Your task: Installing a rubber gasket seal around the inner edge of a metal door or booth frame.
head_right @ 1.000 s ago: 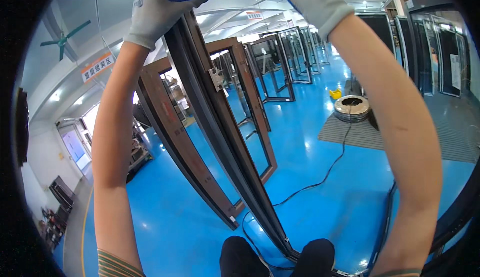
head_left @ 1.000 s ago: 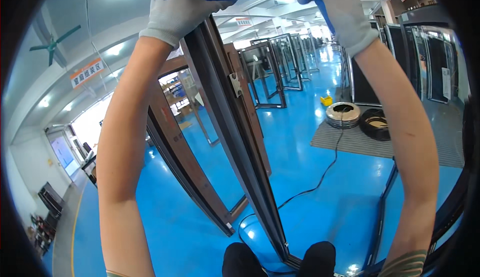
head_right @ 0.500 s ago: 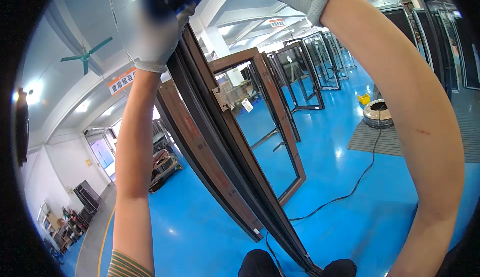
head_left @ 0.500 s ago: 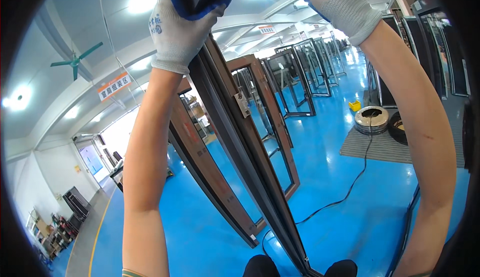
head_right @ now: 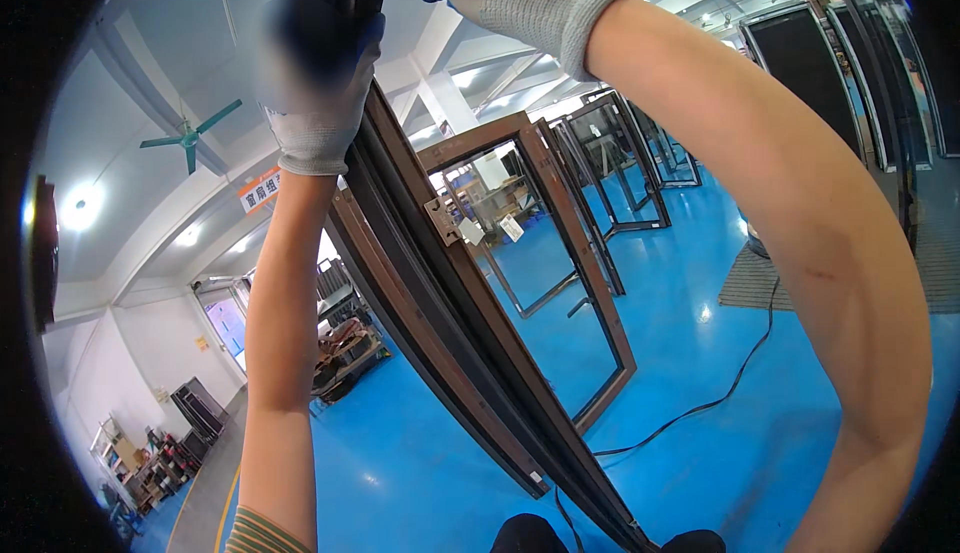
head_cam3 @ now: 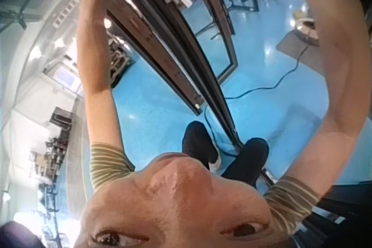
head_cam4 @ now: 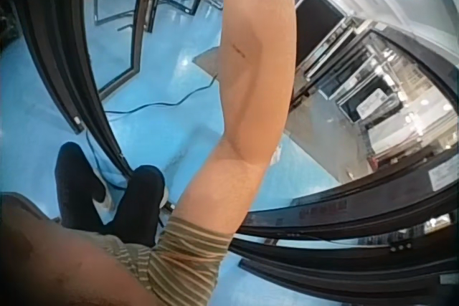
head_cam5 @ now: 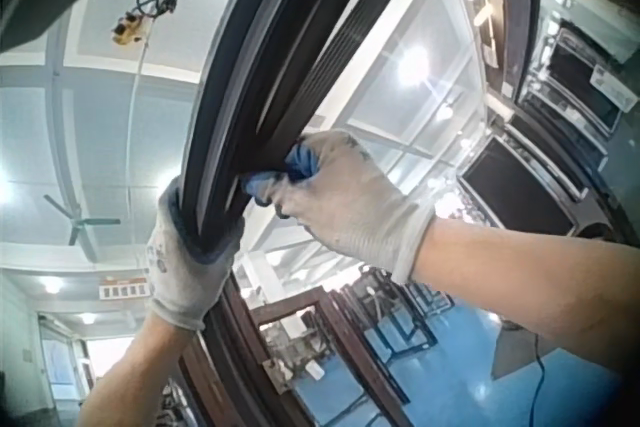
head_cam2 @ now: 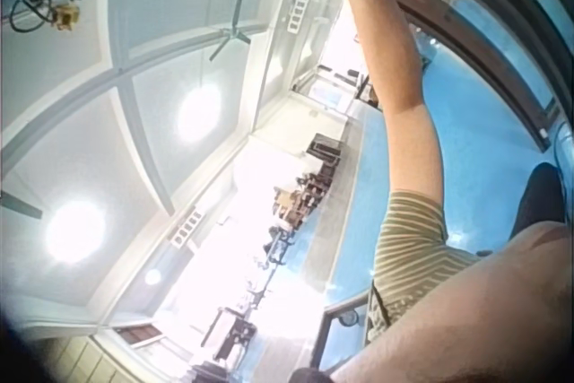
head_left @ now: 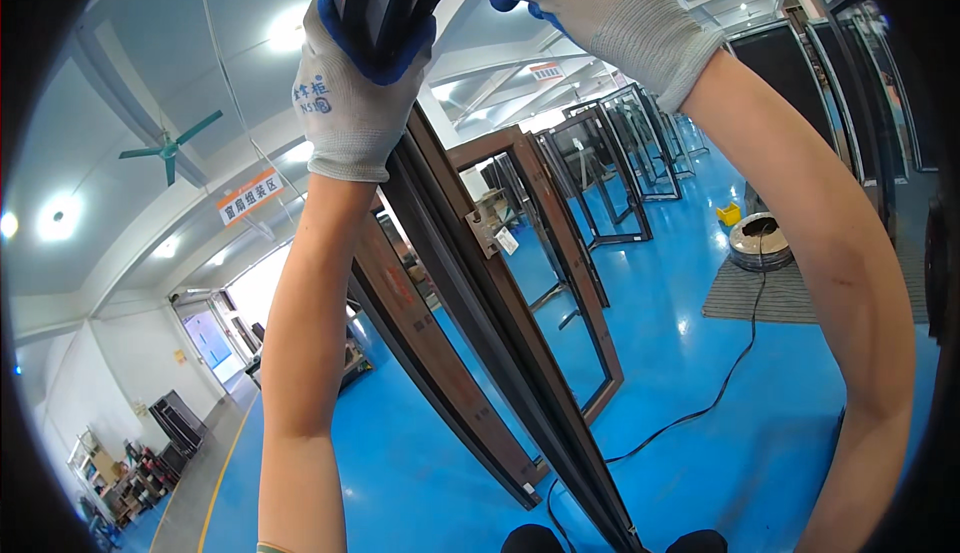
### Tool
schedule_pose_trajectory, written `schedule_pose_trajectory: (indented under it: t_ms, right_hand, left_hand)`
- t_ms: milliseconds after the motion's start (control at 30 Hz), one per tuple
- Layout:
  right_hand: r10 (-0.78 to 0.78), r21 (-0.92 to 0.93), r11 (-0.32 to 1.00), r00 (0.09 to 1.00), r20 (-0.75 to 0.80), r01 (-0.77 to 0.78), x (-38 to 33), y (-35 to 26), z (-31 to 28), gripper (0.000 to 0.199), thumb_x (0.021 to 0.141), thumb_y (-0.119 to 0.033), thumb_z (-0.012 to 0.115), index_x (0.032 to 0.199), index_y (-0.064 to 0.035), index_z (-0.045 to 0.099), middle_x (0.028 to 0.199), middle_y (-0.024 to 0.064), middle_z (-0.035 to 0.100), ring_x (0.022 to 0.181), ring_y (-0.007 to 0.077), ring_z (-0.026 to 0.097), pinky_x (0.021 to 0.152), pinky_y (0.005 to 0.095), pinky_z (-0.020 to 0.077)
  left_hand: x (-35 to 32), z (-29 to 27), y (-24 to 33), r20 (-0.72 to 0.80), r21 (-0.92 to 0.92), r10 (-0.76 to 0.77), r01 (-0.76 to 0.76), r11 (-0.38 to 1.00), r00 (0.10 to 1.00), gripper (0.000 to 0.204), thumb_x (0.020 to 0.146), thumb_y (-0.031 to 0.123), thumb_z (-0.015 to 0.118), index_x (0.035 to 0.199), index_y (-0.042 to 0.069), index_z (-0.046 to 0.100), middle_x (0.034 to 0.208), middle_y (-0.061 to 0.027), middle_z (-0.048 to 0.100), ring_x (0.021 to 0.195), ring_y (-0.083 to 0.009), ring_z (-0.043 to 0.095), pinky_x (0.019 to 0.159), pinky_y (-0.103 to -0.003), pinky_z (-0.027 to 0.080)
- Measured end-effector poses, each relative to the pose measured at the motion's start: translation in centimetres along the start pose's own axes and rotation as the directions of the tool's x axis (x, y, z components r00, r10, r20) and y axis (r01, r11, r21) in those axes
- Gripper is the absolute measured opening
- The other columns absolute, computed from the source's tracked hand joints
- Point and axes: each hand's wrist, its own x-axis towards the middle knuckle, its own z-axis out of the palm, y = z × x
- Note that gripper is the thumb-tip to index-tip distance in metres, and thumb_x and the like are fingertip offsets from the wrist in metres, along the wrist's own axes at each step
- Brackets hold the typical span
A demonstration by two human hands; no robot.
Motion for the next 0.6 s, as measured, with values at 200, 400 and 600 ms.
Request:
schedule_pose_trajectory:
  t_ms: [200, 400, 600]
  right_hand:
    - [0.154, 0.224, 0.960, 0.984, 0.088, -0.170, 0.6, -2.7, -1.6, 0.020, 0.092, -0.019, 0.065, 0.095, -0.0001, 0.071, 0.091, 0.0120, 0.070, 0.080, 0.0233, 0.064, 0.080, 0.0344, 0.0533]
    - [0.181, 0.388, 0.898, 0.978, 0.104, -0.207, 0.3, -5.1, -2.7, 0.023, 0.092, -0.022, 0.066, 0.096, -0.0002, 0.073, 0.093, 0.0129, 0.073, 0.085, 0.0256, 0.068, 0.083, 0.0359, 0.0540]
    - [0.343, 0.393, 0.875, 0.935, -0.088, -0.284, -0.4, -5.2, -0.6, 0.022, 0.090, -0.021, 0.067, 0.092, -0.0003, 0.074, 0.093, 0.0120, 0.075, 0.087, 0.0252, 0.070, 0.083, 0.0347, 0.0542]
  left_hand:
    - [0.3, -0.1, -1.4, -0.008, 0.076, 0.072, -0.071, 0.995, 0.997, 0.066, 0.076, 0.039, 0.087, 0.118, 0.005, 0.049, 0.091, -0.0116, 0.070, 0.064, -0.0253, 0.070, 0.055, -0.030, 0.056]
    - [0.8, -1.4, -1.7, 0.114, 0.085, 0.074, -0.084, 0.993, 0.991, 0.064, 0.076, 0.037, 0.087, 0.117, 0.006, 0.048, 0.090, -0.0119, 0.070, 0.067, -0.0264, 0.072, 0.056, -0.029, 0.057]
    - [1.2, -1.8, -1.4, 0.183, 0.141, 0.113, -0.140, 0.980, 0.977, 0.064, 0.075, 0.037, 0.087, 0.116, 0.005, 0.050, 0.087, -0.0130, 0.070, 0.067, -0.0265, 0.073, 0.056, -0.027, 0.058]
